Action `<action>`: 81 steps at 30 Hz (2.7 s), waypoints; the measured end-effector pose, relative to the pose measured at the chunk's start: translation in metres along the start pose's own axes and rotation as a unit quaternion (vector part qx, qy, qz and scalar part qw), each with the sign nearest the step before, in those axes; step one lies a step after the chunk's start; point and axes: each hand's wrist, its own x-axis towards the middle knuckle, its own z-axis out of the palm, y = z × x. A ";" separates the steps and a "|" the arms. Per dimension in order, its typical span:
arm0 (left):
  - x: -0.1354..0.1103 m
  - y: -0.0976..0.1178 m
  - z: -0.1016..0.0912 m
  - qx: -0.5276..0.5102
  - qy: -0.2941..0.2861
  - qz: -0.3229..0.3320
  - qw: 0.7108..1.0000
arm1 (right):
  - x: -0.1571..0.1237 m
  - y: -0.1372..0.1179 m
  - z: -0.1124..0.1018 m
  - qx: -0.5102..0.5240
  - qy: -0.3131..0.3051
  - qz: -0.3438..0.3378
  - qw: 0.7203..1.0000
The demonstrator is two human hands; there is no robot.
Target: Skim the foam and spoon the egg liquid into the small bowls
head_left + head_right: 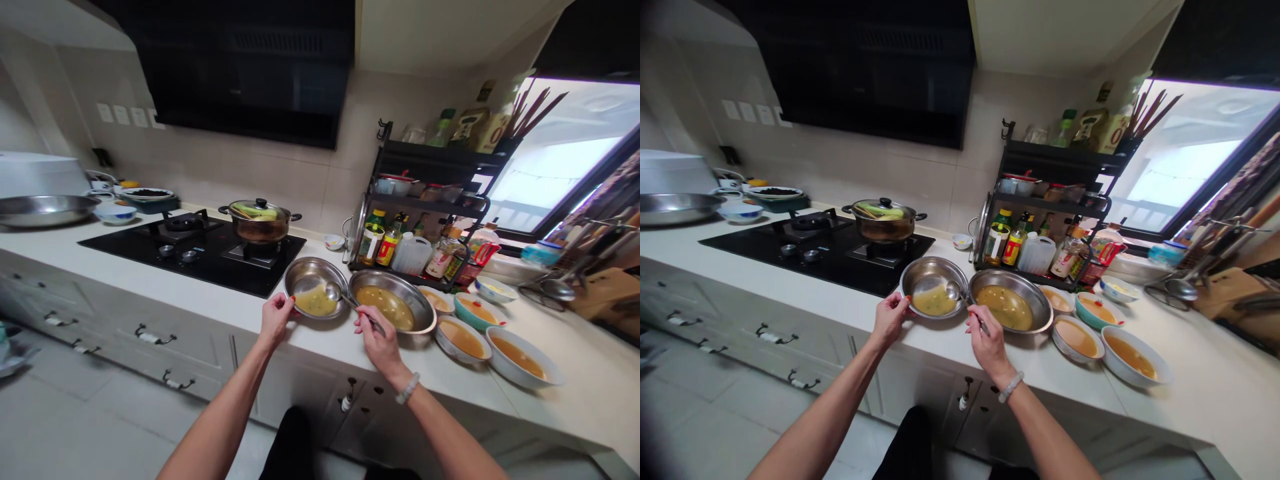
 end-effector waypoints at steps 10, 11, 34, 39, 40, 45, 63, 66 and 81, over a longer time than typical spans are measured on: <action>0.001 -0.002 0.000 -0.003 0.004 -0.004 1.000 | 0.016 0.012 0.010 0.191 0.211 0.266 0.921; 0.001 -0.003 -0.001 -0.003 0.004 -0.003 1.000 | 0.018 0.011 0.009 0.202 0.222 0.269 0.915; -0.001 0.004 0.002 -0.001 0.005 -0.008 1.000 | 0.029 0.001 -0.013 0.258 0.231 0.288 0.893; -0.002 0.008 0.004 0.003 0.011 -0.013 1.000 | 0.035 0.004 -0.041 0.238 0.227 0.264 0.907; -0.003 0.008 0.004 0.006 0.011 -0.011 1.000 | 0.037 0.006 -0.048 0.232 0.234 0.259 0.908; -0.003 0.009 0.003 0.010 0.007 -0.009 1.000 | 0.042 0.018 -0.083 0.164 0.277 0.204 0.924; 0.000 0.001 0.000 0.005 0.001 0.001 1.000 | 0.004 -0.014 -0.078 -0.116 0.048 -0.133 0.983; 0.000 0.001 0.001 0.001 0.000 0.004 1.000 | 0.002 -0.018 -0.048 -0.027 0.028 -0.074 0.997; -0.003 0.007 0.003 -0.002 0.008 -0.002 1.000 | 0.016 0.011 0.003 0.122 0.146 0.224 0.956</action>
